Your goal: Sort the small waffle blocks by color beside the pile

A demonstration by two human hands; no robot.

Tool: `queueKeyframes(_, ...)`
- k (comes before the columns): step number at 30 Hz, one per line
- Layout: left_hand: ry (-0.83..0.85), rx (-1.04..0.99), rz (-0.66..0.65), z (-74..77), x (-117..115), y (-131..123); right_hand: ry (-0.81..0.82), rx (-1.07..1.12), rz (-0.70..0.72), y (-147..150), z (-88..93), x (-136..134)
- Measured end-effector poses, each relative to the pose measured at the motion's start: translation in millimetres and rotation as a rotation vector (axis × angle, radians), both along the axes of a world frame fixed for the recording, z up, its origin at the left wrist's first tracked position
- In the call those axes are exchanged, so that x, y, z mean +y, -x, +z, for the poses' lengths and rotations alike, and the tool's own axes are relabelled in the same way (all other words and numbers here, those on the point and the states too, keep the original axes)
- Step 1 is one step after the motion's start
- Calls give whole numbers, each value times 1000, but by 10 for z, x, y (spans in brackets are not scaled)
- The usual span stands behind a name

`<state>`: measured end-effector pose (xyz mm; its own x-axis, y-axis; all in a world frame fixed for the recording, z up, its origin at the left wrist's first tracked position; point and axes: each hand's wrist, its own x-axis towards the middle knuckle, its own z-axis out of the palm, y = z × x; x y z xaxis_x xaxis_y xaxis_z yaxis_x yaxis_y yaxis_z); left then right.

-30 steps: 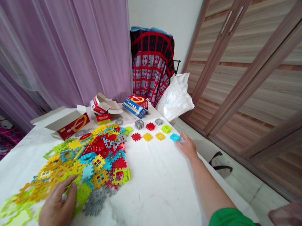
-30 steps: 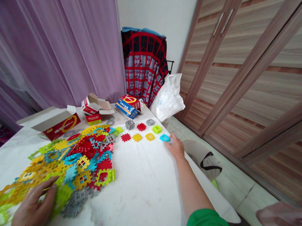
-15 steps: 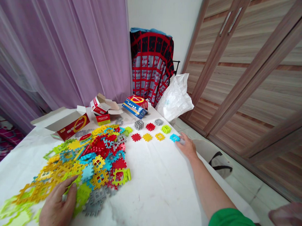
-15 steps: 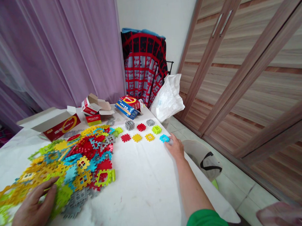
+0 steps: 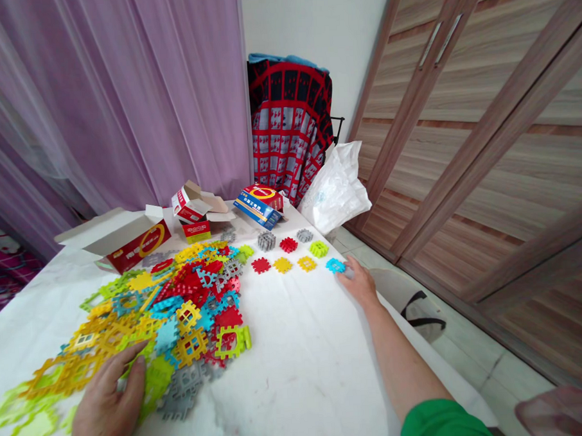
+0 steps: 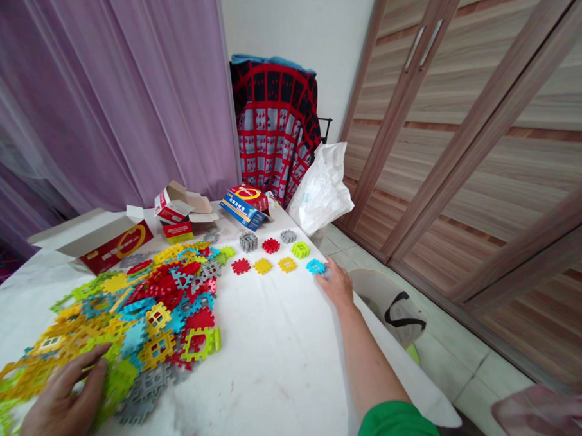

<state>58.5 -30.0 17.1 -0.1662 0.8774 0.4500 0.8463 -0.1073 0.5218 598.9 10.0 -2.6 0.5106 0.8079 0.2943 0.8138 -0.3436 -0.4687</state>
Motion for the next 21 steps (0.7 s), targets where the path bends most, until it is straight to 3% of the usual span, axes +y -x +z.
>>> queueKeyframes(15,39,-24,8,-22,-18,7,-9,-7,0,-21,-38,5)
queueKeyframes(21,38,-32,25,-40,3,2,-103,33,-21,-53,-108,29)
